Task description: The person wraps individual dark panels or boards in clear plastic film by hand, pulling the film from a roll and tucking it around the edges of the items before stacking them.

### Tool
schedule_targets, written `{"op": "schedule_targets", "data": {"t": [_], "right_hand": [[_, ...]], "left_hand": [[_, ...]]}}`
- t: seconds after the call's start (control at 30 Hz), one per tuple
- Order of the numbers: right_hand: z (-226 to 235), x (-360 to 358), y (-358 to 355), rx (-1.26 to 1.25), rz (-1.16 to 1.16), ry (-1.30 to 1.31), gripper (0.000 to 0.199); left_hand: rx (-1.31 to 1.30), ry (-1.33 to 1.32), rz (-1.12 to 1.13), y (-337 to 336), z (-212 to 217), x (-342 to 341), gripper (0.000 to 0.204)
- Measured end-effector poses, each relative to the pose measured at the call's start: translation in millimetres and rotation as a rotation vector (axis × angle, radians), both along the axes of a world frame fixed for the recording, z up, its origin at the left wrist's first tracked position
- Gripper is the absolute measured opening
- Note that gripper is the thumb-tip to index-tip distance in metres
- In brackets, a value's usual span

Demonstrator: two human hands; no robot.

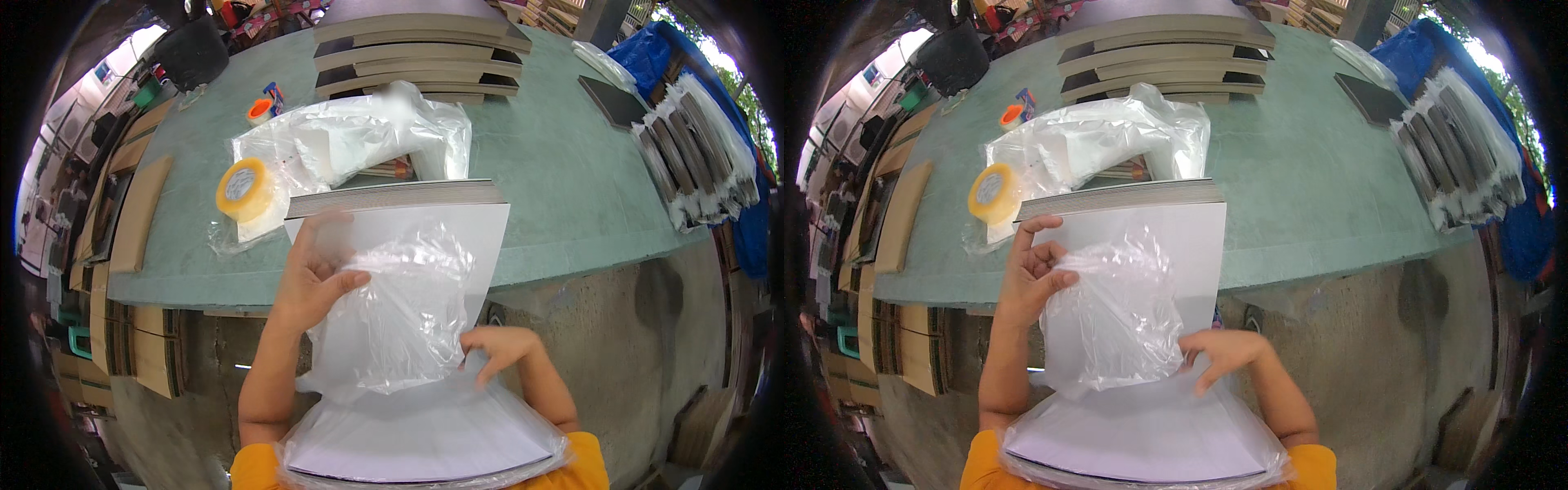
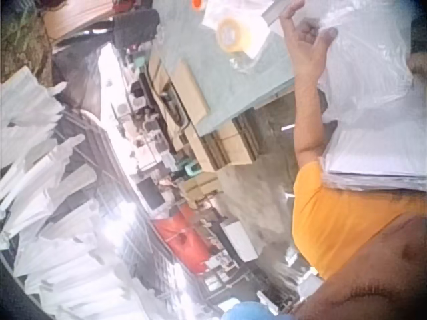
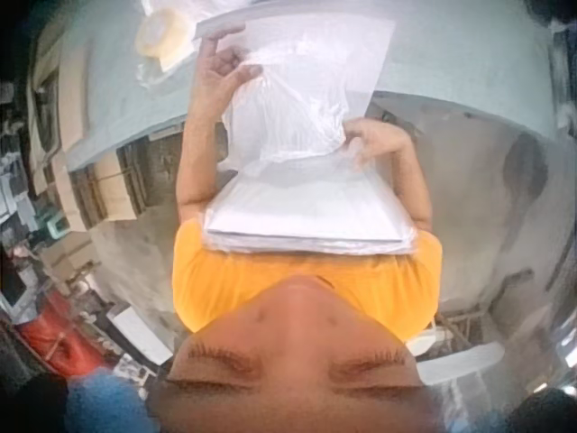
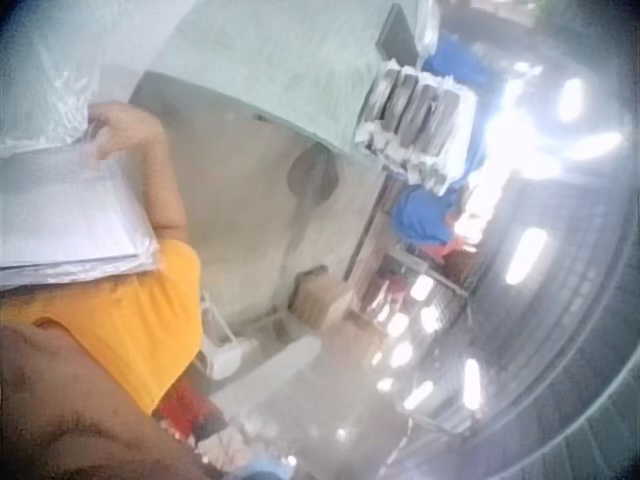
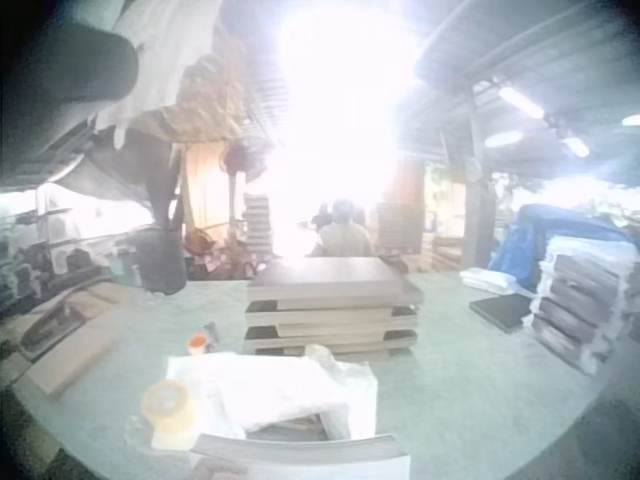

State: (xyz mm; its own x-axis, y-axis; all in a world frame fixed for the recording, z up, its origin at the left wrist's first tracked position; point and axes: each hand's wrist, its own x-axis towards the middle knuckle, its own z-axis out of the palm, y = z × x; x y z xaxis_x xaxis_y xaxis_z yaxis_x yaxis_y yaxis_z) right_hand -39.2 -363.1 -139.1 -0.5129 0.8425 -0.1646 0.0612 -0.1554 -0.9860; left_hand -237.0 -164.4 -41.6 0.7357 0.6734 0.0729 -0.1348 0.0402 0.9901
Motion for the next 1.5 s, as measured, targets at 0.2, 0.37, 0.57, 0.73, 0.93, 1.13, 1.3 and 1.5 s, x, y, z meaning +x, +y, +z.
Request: {"op": "schedule_targets", "data": {"t": [0.2,0.37,0.57,0.73,0.93,1.13,1.3,1.5], "right_hand": [[54.1,-4.0,12.7,0.294,-0.747,0.002,0.026],[67.3,-4.6,19.5,-0.075,-0.691,-0.043,0.018],[65.4,-13.1,23.9,-0.086,-0.745,0.083,0.013],[25.2,-16.4,6.9,-0.212,-0.834,0.102,0.011],[22.9,-30.0,2.2,-0.209,-0.882,0.279,0.015],[14.1,12.9,-22.6,-0.101,-1.111,1.008,0.019],[38.3,-10.7,0.1,-0.14,-0.989,0.671,0.018],[45.5,-57.2,47.0,-0.038,-0.734,0.67,0.02]], "left_hand": [[0.102,0.18,-0.137,-3.4,-19.4,-5.7,0.057],[0.178,0.214,-0.099,-0.1,-16.7,-11.9,0.044],[0.973,0.302,0.196,-18.3,-2.7,1.6,0.024],[0.38,0.51,-0.316,-60.2,2.6,13.3,0.027],[0.19,0.27,-0.36,-77.5,-26.4,33.9,0.021],[0.228,0.572,0.113,12.0,-82.1,-80.1,0.012],[0.169,0.12,0.65,40.4,-46.9,-122.6,0.01],[0.382,0.244,-0.318,-39.4,-1.3,0.8,0.012]]}}
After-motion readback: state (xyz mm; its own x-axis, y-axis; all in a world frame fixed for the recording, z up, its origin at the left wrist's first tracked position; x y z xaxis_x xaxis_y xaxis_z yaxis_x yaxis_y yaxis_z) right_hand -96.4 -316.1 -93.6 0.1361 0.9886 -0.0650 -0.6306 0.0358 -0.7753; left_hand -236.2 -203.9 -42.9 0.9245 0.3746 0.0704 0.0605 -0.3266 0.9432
